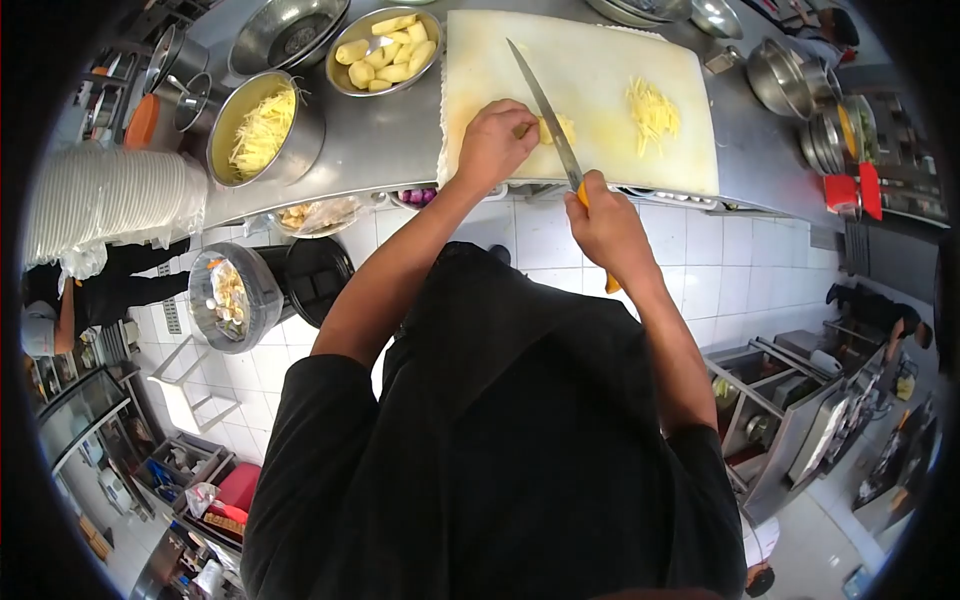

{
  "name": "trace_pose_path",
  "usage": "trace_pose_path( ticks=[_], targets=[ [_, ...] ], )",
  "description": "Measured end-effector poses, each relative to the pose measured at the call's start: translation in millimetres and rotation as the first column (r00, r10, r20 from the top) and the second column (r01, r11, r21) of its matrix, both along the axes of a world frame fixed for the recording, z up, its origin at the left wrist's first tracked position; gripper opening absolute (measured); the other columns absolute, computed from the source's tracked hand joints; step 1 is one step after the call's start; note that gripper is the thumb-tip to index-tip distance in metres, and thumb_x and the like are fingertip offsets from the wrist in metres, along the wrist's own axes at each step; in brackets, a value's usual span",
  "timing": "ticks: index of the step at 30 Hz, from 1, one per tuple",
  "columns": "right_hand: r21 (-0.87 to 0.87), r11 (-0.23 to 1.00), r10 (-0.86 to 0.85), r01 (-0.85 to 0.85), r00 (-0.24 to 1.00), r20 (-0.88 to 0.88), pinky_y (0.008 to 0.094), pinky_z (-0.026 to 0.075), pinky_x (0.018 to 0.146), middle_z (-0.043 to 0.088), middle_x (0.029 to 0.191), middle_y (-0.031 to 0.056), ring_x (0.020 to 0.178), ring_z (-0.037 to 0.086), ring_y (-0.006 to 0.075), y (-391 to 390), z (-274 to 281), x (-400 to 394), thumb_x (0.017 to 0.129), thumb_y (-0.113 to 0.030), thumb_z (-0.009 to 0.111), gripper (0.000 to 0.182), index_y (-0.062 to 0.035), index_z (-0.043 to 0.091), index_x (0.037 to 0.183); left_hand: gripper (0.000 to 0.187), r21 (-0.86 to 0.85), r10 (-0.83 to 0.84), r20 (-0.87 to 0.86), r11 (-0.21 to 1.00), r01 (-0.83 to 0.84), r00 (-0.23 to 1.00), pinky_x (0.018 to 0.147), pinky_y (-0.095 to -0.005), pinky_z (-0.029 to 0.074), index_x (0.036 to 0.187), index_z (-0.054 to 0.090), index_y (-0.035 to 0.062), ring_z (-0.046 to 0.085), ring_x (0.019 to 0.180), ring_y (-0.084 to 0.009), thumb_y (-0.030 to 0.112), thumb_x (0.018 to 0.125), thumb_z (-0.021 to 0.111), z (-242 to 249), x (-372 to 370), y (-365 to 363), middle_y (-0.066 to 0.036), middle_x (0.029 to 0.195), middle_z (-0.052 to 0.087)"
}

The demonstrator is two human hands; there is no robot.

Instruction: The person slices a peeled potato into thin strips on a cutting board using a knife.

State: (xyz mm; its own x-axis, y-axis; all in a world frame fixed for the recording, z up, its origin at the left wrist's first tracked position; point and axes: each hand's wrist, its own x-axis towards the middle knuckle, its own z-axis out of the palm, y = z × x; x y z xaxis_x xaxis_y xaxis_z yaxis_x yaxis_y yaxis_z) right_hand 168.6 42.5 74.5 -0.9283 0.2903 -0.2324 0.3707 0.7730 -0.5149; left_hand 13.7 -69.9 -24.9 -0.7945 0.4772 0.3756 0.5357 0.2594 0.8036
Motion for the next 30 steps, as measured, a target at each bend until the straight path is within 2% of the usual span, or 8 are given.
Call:
trace_pose_path(
  ticks=[8,13,20,23,30],
  targets=[
    [0.029,1.000,0.006,-0.007,1.000,0.021,0.0570,0.049,0.076,0.063,0.076,0.0328,0.079,0.063,0.0512,0.6,-13.2,-26.9,0.094,-0.016,0.052,0.022,0.0049,0.047,0.094,0.012,0.044,-0.004,0.014,0.999,0.004,1.000,0.076,-0.0338,0.053,0.087,0.073,0.0019,0.067,0.083,-0.0267,0.011,0.080,0.070,-2.0,-0.5,0.8,-0.009,0.093,0.070],
    [0.071,0.997,0.030,-0.030,1.000,0.001,0.0561,0.050,0.079,0.064,0.081,0.0329,0.082,0.063,0.0517,4.2,-35.6,-53.3,0.094,-0.017,0.050,0.023,0.0062,0.048,0.099,0.012,0.003,0.001,0.008,1.000,-0.001,1.000,0.076,-0.0341,0.054,0.088,0.073,0.0020,0.068,0.083,-0.0271,0.011,0.080,0.071,-0.9,-1.0,0.6,-0.010,0.093,0.070],
    [0.001,0.999,-0.035,0.035,0.999,0.025,0.0552,0.050,0.078,0.065,0.081,0.0315,0.081,0.064,0.0499,6.4,-19.6,-46.9,0.095,-0.018,0.051,0.024,0.0054,0.048,0.100,0.012,0.016,-0.016,0.036,1.000,0.015,0.999,0.075,-0.0351,0.054,0.088,0.074,0.0019,0.068,0.082,-0.0279,0.010,0.080,0.071,0.6,-0.2,-1.1,-0.010,0.094,0.071],
    [-0.008,0.999,-0.049,0.049,0.999,0.014,0.0553,0.050,0.076,0.064,0.078,0.0308,0.079,0.064,0.0495,4.9,-11.3,-37.8,0.095,-0.018,0.053,0.024,0.0045,0.047,0.099,0.012,0.021,-0.017,-0.053,1.000,0.018,0.998,0.076,-0.0355,0.054,0.088,0.074,0.0019,0.068,0.082,-0.0278,0.010,0.079,0.071,-1.6,-2.1,-0.8,-0.010,0.093,0.071],
    [0.011,1.000,-0.025,0.025,1.000,0.012,0.0560,0.049,0.075,0.063,0.075,0.0306,0.078,0.063,0.0494,-1.7,-0.7,-20.9,0.095,-0.019,0.054,0.023,0.0026,0.046,0.095,0.011,0.016,-0.014,-0.042,1.000,0.015,0.999,0.075,-0.0348,0.053,0.087,0.073,0.0021,0.067,0.081,-0.0272,0.009,0.079,0.071,-3.1,-1.8,0.3,-0.009,0.092,0.070]
  ],
)
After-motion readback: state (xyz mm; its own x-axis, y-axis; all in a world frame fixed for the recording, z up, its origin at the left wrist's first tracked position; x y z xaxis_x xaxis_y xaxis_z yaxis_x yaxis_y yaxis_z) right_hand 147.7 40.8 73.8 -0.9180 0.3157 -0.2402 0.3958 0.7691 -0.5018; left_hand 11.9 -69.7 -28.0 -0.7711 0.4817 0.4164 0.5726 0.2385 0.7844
